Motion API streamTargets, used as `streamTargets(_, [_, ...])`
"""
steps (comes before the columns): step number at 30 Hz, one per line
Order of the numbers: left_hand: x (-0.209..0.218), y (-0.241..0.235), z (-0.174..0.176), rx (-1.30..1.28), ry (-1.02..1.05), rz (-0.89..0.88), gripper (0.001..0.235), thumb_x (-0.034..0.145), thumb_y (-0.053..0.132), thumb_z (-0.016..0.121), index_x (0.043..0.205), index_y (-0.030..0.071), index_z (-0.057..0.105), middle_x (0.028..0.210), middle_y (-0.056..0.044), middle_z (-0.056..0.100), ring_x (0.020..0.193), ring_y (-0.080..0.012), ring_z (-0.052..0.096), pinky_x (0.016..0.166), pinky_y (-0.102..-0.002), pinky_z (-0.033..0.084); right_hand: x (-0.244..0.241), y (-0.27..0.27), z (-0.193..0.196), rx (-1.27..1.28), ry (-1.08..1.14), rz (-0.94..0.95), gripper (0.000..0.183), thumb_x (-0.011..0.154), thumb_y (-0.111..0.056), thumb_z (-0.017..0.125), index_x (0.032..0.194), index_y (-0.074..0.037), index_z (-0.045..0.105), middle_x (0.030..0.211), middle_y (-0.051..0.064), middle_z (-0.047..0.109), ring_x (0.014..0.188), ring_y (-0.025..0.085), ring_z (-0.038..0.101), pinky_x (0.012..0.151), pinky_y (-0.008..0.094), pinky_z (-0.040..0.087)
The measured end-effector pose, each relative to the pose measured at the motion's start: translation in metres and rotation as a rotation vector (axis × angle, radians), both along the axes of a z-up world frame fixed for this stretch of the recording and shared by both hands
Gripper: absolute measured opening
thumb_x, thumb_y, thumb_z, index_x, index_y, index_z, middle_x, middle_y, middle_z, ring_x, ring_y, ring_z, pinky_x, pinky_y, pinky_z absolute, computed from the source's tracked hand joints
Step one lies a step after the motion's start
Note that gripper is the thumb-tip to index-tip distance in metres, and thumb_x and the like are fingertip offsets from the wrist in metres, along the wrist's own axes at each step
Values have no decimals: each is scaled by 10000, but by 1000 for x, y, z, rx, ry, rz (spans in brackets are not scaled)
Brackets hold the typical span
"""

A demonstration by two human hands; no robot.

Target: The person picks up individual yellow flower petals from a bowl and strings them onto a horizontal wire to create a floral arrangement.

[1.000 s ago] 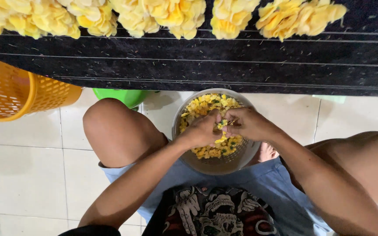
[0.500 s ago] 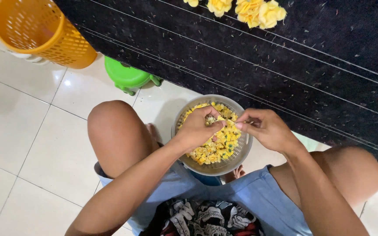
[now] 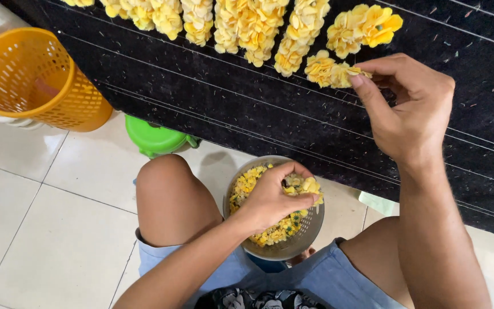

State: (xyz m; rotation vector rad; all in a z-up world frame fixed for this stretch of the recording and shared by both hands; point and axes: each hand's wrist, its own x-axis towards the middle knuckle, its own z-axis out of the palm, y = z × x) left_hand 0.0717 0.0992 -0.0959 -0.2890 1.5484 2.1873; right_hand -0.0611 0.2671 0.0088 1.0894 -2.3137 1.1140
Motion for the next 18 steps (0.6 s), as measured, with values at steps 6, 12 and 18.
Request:
streamTargets(6, [-5, -16, 21, 105, 194, -22, 254, 891, -12, 803, 1111, 76, 712, 1092, -95, 707, 854, -187, 712, 698, -301, 647, -9, -26, 2, -40, 85, -84, 129, 1224, 99, 828, 1182, 187, 745, 1035, 262, 787, 896, 290, 796, 763, 333, 637])
streamTargets(12, [-11, -14, 17, 585, 288, 201, 272, 924, -72, 774, 1152, 47, 689, 971, -45, 638, 830, -117, 626, 729, -262, 569, 12, 9, 5, 141, -96, -49, 276, 998, -121, 934, 993, 49, 717, 829, 112, 727, 608, 129, 619, 478, 234, 428])
streamTargets(18, [-28, -1, 10, 697, 240, 272, 229, 935, -28, 757, 1155, 26, 722, 1113, -80, 705, 944, -198, 713, 886, -322, 623, 38, 12, 7, 101, -403, 283, 54, 955, -30, 732, 923, 14, 727, 875, 122, 769, 772, 194, 742, 712, 280, 592])
